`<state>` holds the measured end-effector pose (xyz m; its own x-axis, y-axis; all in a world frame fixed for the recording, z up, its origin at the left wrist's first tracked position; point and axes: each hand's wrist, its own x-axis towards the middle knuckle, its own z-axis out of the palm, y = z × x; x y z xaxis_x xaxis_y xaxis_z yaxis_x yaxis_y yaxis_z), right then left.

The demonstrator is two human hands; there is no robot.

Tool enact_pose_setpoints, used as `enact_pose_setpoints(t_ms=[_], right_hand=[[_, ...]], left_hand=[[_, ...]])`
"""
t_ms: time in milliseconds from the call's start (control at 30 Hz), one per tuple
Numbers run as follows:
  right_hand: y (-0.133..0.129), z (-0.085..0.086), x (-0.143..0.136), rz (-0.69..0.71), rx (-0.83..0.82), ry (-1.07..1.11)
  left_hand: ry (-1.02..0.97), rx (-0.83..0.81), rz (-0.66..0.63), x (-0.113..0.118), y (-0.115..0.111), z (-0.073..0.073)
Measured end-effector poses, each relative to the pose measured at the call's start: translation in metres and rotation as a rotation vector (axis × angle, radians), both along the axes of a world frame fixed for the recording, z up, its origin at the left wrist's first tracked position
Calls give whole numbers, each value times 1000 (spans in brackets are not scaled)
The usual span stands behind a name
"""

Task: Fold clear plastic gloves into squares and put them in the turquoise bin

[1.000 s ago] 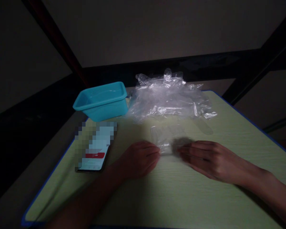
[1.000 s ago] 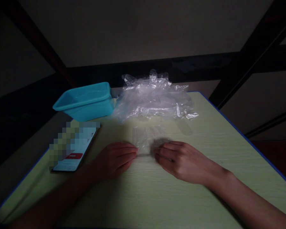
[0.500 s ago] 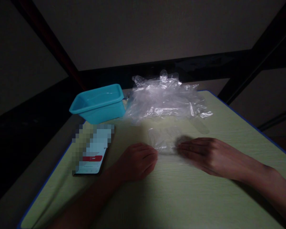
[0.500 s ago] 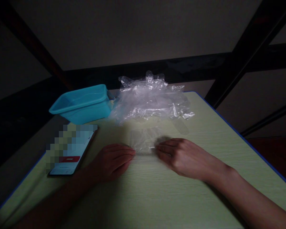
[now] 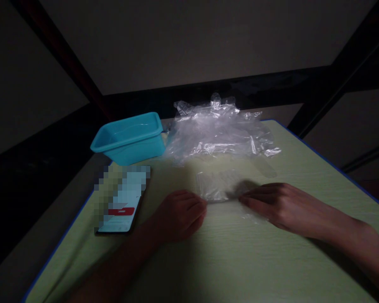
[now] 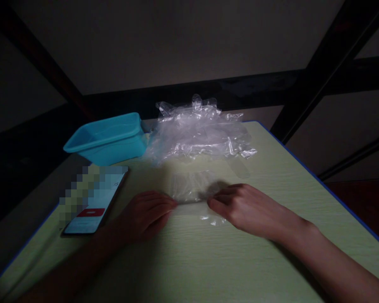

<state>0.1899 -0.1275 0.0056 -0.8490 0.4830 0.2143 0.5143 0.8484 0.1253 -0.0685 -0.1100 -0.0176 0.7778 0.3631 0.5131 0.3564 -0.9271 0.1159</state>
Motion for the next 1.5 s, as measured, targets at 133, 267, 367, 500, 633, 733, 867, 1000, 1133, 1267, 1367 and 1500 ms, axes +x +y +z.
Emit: enact_pose_setpoints(t_ms=[133, 267, 367, 500, 633, 733, 867, 1000, 1133, 1267, 1367, 1500], right_hand=[[0, 1, 0, -9, -15, 16], [1, 5, -1, -40, -124, 67], [2, 7, 0, -76, -313, 151], [6, 8, 0, -149, -515, 278], [12, 8, -2, -226, -622, 367], [18, 5, -5, -262, -740, 452], [25, -4, -7, -303, -895, 560], [28, -10, -10, -346, -923, 581], [29, -13, -12, -409, -885, 582], [30, -16, -12, -458, -856, 599], [30, -19, -12, -482, -834, 610], [29, -20, -14, -522, -773, 626]], left_hand=[[-15, -21, 5, 0, 0, 0], [-56, -80, 56, 0, -1, -1], [-88, -163, 117, 1, -2, 0], [-123, -422, 242, 4, -1, 4], [-182, -755, 320, 8, 3, 7], [-269, -919, 330, 11, 7, 5], [-370, -991, 340, 14, 10, 3], [-405, -1022, 408, 19, 11, 5], [-413, -1025, 517, 22, 12, 6], [-397, -1055, 593, 24, 14, 6], [-432, -1092, 617, 25, 14, 5], [-492, -1096, 648, 25, 13, 3]])
